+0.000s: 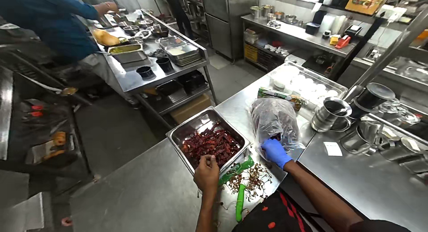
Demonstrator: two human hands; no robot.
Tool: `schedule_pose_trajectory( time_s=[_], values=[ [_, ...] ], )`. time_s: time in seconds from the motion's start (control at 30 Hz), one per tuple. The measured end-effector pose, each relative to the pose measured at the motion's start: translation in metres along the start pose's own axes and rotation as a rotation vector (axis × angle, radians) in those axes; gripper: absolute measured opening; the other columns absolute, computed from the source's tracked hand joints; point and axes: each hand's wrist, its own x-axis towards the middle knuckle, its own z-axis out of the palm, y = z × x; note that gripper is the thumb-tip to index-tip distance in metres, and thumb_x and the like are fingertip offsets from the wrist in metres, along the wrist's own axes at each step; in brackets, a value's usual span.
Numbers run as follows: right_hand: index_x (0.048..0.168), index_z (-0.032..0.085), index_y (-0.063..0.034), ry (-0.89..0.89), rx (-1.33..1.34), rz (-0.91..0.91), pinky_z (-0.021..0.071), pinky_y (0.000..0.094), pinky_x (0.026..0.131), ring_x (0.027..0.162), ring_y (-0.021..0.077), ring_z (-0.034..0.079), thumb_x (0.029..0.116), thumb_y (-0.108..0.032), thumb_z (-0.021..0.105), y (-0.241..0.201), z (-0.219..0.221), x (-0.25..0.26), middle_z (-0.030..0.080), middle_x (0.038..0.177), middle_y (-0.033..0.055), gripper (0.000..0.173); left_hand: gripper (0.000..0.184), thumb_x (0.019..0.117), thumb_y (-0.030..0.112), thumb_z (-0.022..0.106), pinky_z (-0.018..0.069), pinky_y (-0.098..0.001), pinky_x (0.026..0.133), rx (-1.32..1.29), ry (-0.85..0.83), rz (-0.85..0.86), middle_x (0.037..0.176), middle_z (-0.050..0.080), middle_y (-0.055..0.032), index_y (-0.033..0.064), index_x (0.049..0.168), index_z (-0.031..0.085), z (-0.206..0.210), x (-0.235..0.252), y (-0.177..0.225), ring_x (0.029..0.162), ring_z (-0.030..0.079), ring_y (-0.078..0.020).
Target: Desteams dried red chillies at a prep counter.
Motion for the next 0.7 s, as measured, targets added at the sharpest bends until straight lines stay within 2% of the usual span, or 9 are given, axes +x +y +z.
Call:
schedule_pose_trajectory(
  time_s=[0.07, 0.17, 0.27, 0.37, 0.43, 0.5, 0.6, 0.7],
  values=[
    [0.089, 0.076, -0.0154, 0.152, 0.051, 0.012, 0.0543, 0.0537, 0.083, 0.097, 0.0296, 0.067, 0.0871, -0.012, 0.07, -0.001, 0.004, -0.001, 0.07, 0.1, 0.0074, 0.007, 0.023, 0.1017, 0.031, 0.06, 0.0494, -0.0562, 0.057, -0.002, 0.006, 0.015, 0.069, 0.065, -0.0067, 0.0111, 0.104, 0.072, -0.001, 0.0, -0.002, 0.061, 0.063, -0.029],
    [0.098, 0.08, -0.0198, 0.361, 0.239, 0.1, 0.055, 0.0538, 0.085, 0.101, 0.0276, 0.068, 0.0912, -0.02, 0.072, 0.008, -0.008, -0.012, 0.072, 0.108, 0.0061, 0.01, 0.023, 0.1014, 0.029, 0.061, 0.0488, -0.057, 0.057, 0.001, 0.028, 0.025, 0.069, 0.065, -0.0086, 0.009, 0.101, 0.072, -0.002, -0.004, -0.001, 0.061, 0.063, -0.0304],
    [0.105, 0.08, -0.0227, 0.454, 0.404, 0.157, 0.0561, 0.0494, 0.086, 0.102, 0.0222, 0.067, 0.0931, -0.019, 0.071, 0.024, -0.022, -0.028, 0.071, 0.111, 0.0034, 0.016, 0.026, 0.1019, 0.031, 0.058, 0.048, -0.056, 0.054, 0.094, 0.026, 0.094, 0.066, 0.064, -0.0096, 0.0092, 0.099, 0.072, 0.003, -0.008, -0.002, 0.058, 0.063, -0.0308],
    [0.098, 0.079, -0.0155, 0.384, 0.578, 0.224, 0.0566, 0.0449, 0.081, 0.092, 0.0182, 0.067, 0.0943, -0.023, 0.072, 0.033, -0.041, -0.047, 0.069, 0.1, 0.0032, 0.011, 0.034, 0.1013, 0.034, 0.056, 0.0529, -0.0564, 0.056, 0.182, 0.025, 0.244, 0.074, 0.07, -0.0117, 0.0081, 0.09, 0.074, 0.01, -0.013, -0.009, 0.065, 0.069, -0.0321],
    [0.094, 0.076, -0.0141, 0.251, 0.853, 0.301, 0.0555, 0.04, 0.075, 0.082, 0.0143, 0.066, 0.0964, -0.029, 0.071, 0.032, -0.057, -0.06, 0.07, 0.091, 0.0012, 0.016, 0.039, 0.1006, 0.039, 0.054, 0.0515, -0.0536, 0.053, 0.14, 0.062, 0.295, 0.072, 0.069, -0.0101, 0.0086, 0.084, 0.073, 0.013, -0.017, -0.013, 0.061, 0.068, -0.0298],
    [0.091, 0.075, -0.0097, 0.178, 1.136, 0.315, 0.0558, 0.0362, 0.072, 0.076, 0.0162, 0.065, 0.097, -0.028, 0.07, 0.03, -0.068, -0.067, 0.07, 0.083, 0.0047, 0.02, 0.043, 0.1003, 0.043, 0.053, 0.0501, -0.0508, 0.051, 0.106, 0.076, 0.305, 0.069, 0.068, -0.0082, 0.0097, 0.082, 0.073, 0.012, -0.021, -0.015, 0.058, 0.066, -0.0267],
    [0.1, 0.075, -0.0057, 0.145, 1.379, 0.29, 0.0545, 0.0333, 0.073, 0.076, 0.0172, 0.063, 0.1004, -0.023, 0.064, 0.022, -0.079, -0.076, 0.069, 0.087, 0.0084, 0.02, 0.042, 0.0992, 0.042, 0.055, 0.0509, -0.0469, 0.052, 0.038, 0.091, 0.322, 0.068, 0.068, -0.0065, 0.0097, 0.082, 0.074, 0.008, -0.028, -0.015, 0.056, 0.065, -0.0227],
    [0.107, 0.071, -0.003, 0.114, 1.602, 0.215, 0.0557, 0.0326, 0.075, 0.078, 0.0165, 0.063, 0.1039, -0.02, 0.057, 0.012, -0.08, -0.072, 0.069, 0.094, 0.0107, 0.023, 0.032, 0.0981, 0.034, 0.061, 0.0578, -0.0364, 0.061, -0.17, 0.073, 0.346, 0.078, 0.072, -0.004, 0.0076, 0.09, 0.077, 0.001, -0.038, -0.004, 0.066, 0.068, -0.0135]
  ],
)
